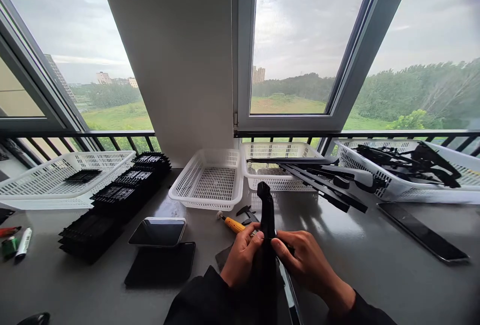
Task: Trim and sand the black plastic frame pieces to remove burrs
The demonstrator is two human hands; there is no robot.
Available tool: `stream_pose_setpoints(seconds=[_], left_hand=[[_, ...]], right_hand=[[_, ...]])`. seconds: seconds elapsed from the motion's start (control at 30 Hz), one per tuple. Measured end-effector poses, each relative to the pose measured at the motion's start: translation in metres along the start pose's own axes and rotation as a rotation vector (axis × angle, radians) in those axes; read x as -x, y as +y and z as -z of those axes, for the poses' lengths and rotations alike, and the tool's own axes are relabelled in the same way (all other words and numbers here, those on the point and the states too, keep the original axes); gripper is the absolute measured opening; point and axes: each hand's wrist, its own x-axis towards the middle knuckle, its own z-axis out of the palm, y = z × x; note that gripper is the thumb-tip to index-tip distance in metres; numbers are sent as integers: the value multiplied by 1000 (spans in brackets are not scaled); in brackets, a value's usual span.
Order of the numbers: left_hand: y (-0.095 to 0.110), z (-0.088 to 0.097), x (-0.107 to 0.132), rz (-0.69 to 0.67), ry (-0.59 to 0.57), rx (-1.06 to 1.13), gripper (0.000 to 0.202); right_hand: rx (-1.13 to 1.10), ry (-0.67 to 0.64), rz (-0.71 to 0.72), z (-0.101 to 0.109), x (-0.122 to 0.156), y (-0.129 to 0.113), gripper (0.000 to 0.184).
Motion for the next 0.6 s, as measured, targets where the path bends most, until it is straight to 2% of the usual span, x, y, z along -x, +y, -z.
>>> stream_pose_setpoints(seconds=[0.1,0.27,0.37,0.6], left_hand=[[-1,0,0,13,6,17,51],[-2,0,0,8,11,20,51],[0,0,0,-4,34,-12,51],[-4,2,0,-23,93,-11,55]], right_hand=[[16,36,-20,0,0,3,51],[59,124,-136,-1,-4,10,58],[62,109,-162,-2,-5,13,60],[57,59,-124,-3,-4,12,60]])
